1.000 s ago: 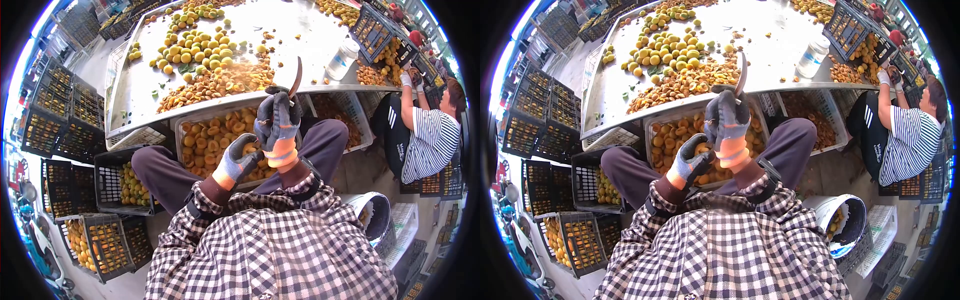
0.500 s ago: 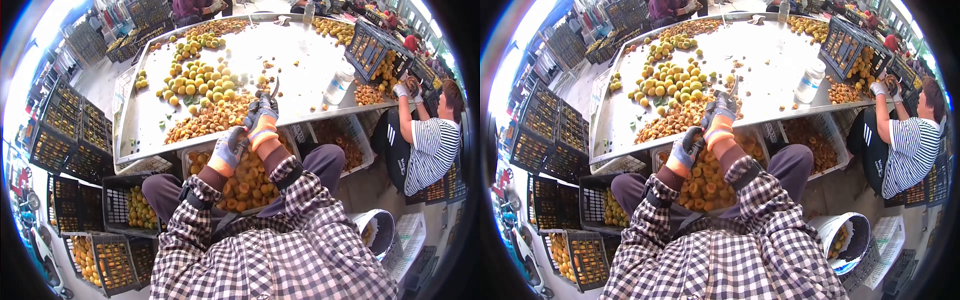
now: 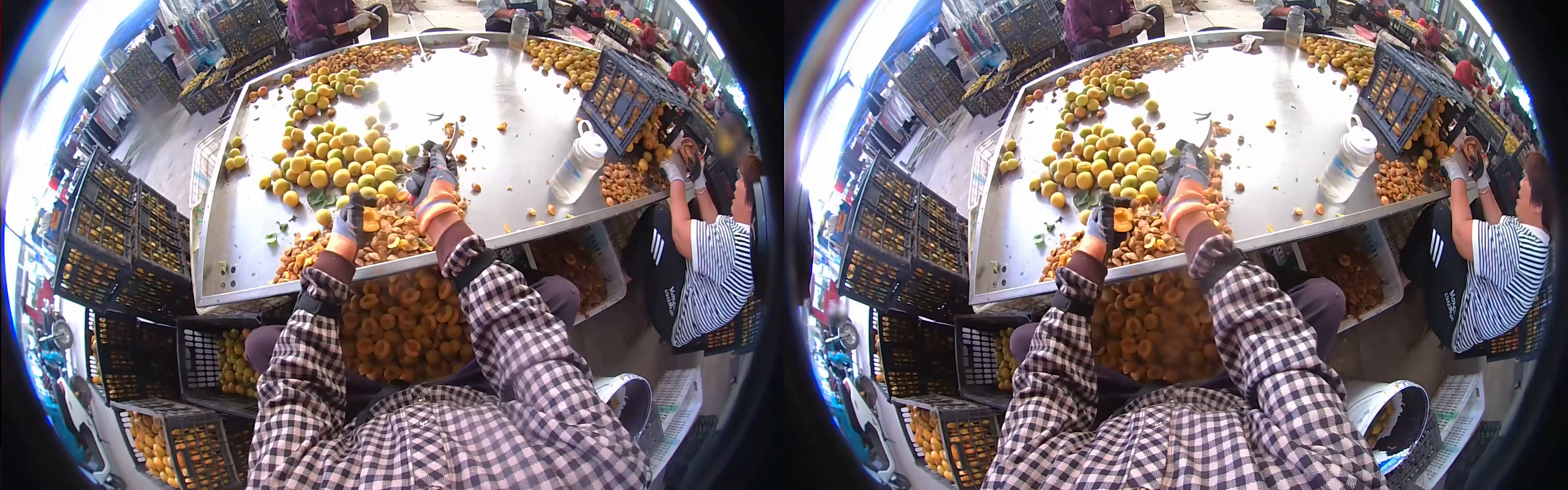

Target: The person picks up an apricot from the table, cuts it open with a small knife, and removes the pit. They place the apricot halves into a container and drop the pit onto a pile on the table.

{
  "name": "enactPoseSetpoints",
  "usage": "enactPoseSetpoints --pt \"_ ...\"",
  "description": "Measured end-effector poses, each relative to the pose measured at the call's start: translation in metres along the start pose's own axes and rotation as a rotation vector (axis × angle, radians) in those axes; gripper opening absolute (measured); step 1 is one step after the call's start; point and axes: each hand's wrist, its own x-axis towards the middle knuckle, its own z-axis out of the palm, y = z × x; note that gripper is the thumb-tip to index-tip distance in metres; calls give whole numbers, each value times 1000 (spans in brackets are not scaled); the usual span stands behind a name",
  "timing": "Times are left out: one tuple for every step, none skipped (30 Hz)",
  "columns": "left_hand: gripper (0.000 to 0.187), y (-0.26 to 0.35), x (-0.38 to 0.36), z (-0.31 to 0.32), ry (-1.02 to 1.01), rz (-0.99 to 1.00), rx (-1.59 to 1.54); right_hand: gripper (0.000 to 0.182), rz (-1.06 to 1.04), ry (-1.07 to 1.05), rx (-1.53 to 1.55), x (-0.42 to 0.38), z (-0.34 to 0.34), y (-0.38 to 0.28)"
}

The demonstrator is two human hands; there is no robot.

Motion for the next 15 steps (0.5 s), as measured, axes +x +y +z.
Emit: enactPoseSetpoints --pt "56 92 -16 5 -146 -231 -69 16 7 9 0 3 -3 0" --pt "65 101 -18 4 -151 -312 -199 13 -64 -43 -120 4 -5 0" --pt "73 101 -19 3 -153 -393 -330 10 -133 -95 -240 7 -9 1" --pt "71 95 -15 2 -124 -383 -353 5 -144 -171 -348 15 -15 5" --pt "69 91 -14 4 -96 -362 -339 5 -200 -240 -532 19 -25 12" --pt "67 94 -15 6 -93 -305 -292 11 -257 -272 -647 13 -29 19" --pt "65 99 -15 8 -91 -245 -245 16 -315 -305 -761 7 -32 25" --pt "65 95 -13 9 -94 -248 -248 25 -200 -338 -999 9 -39 25" --pt "45 99 -11 11 -85 -10 31 32 -214 -356 -1193 -6 -36 20" --pt "27 102 -11 14 -76 227 309 35 -191 -359 -1241 -7 -41 25" --pt "20 105 -10 17 31 731 541 39 -165 -362 -1289 -7 -48 34" --pt "19 115 -17 27 65 477 340 42 -163 -413 -1207 -1 -57 44" --pt "18 118 -26 34 98 214 142 35 -260 -383 -1312 0 -57 47" --pt "18 113 -26 36 69 279 237 31 -351 -370 -1310 1 -60 50" --pt "20 120 -31 37 61 267 423 27 -430 -351 -1310 -3 -60 49"
